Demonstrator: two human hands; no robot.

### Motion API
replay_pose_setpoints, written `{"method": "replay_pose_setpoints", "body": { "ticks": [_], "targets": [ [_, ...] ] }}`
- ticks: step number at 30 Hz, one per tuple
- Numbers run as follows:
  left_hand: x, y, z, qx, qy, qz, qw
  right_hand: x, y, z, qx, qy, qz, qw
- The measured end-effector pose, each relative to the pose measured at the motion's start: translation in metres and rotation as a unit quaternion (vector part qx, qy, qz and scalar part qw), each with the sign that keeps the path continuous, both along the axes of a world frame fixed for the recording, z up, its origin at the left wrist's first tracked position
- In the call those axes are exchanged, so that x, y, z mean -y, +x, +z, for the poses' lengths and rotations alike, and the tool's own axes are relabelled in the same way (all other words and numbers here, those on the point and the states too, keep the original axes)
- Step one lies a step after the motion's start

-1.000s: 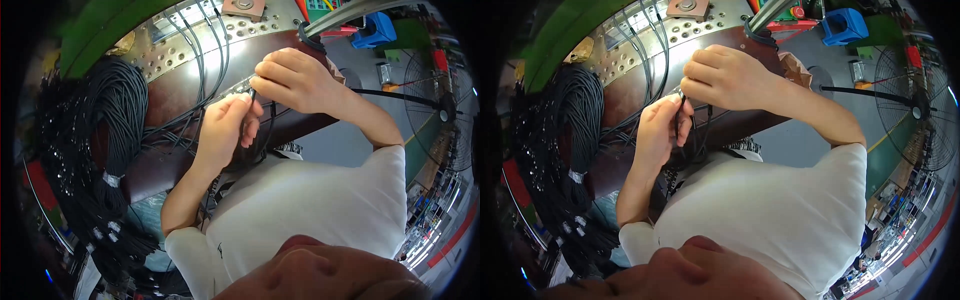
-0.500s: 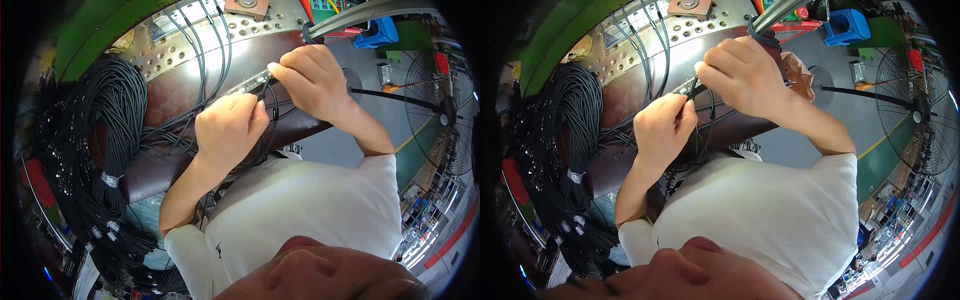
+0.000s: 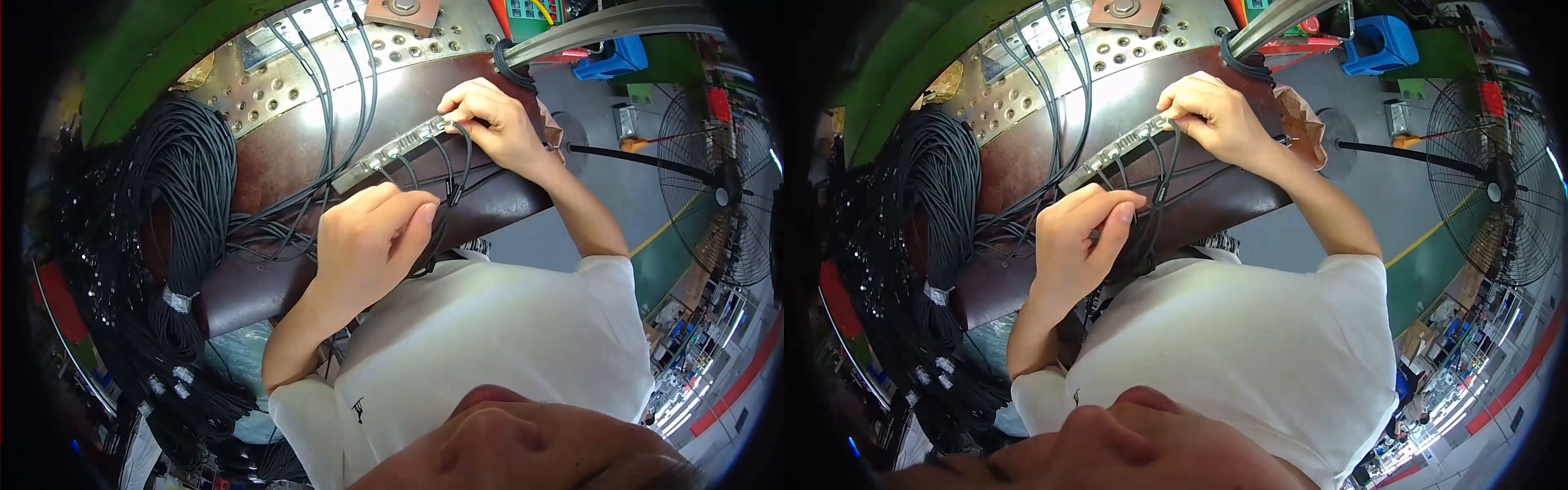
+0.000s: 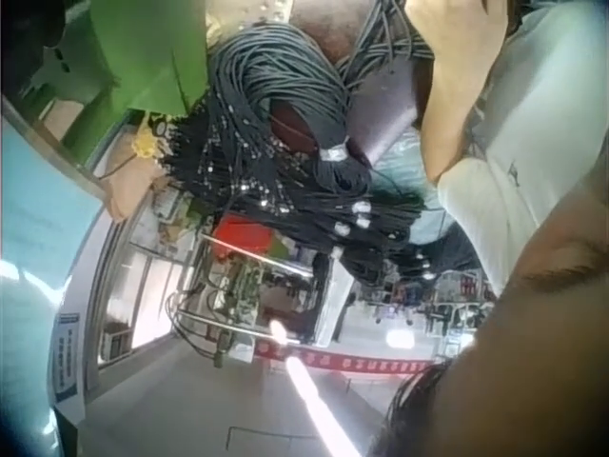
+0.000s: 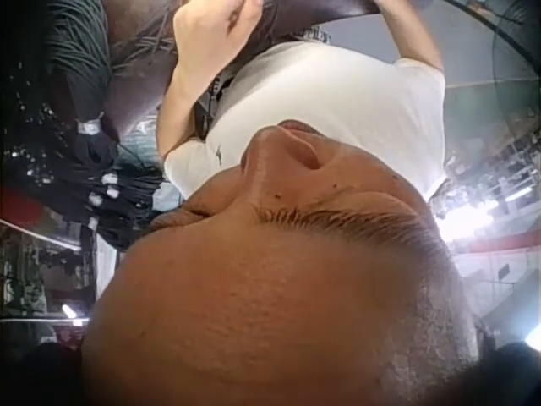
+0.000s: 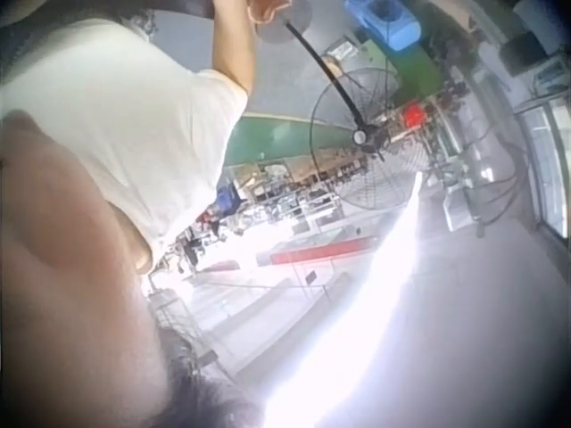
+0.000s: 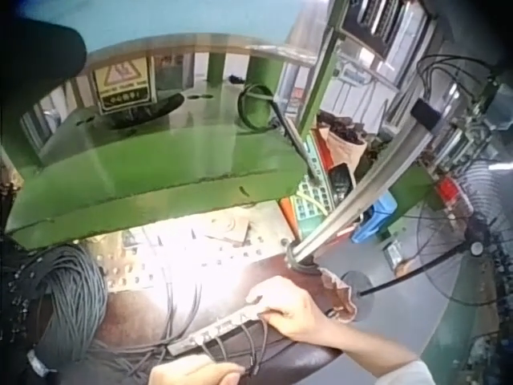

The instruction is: Assembling and testing black cable bundles by plugging connectors into a testing fixture at a factory workstation.

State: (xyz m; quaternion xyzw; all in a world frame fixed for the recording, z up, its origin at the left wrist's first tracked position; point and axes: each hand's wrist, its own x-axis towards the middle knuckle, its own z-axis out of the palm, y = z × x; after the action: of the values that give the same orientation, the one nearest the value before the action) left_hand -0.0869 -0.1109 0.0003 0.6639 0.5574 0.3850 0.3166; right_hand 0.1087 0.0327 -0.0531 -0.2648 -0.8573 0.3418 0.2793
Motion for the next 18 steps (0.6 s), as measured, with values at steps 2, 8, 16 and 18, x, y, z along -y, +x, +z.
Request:
{"method": "replay_pose_setpoints", "body": {
  "ticks": [2, 8, 16, 18],
  "targets": [
    [0.004, -0.007, 0.002, 0.035, -0.026, -0.002, 0.999, -0.005, 0.001, 0.001, 0.006, -0.031, 0.03, 0.999],
    [-0.001, -0.049, -0.007, 0.118, -0.145, 0.064, 0.98, -0.016, -0.001, 0.013, 0.063, -0.092, 0.072, 0.991],
    [-0.079, -0.112, -0.039, 0.29, -0.132, 0.191, 0.928, -0.012, 0.001, 0.01, 0.05, -0.103, 0.054, 0.992],
    [-0.102, -0.118, -0.041, 0.338, -0.156, 0.183, 0.91, -0.011, 0.001, 0.01, 0.051, -0.106, 0.064, 0.991]
  ]
}}
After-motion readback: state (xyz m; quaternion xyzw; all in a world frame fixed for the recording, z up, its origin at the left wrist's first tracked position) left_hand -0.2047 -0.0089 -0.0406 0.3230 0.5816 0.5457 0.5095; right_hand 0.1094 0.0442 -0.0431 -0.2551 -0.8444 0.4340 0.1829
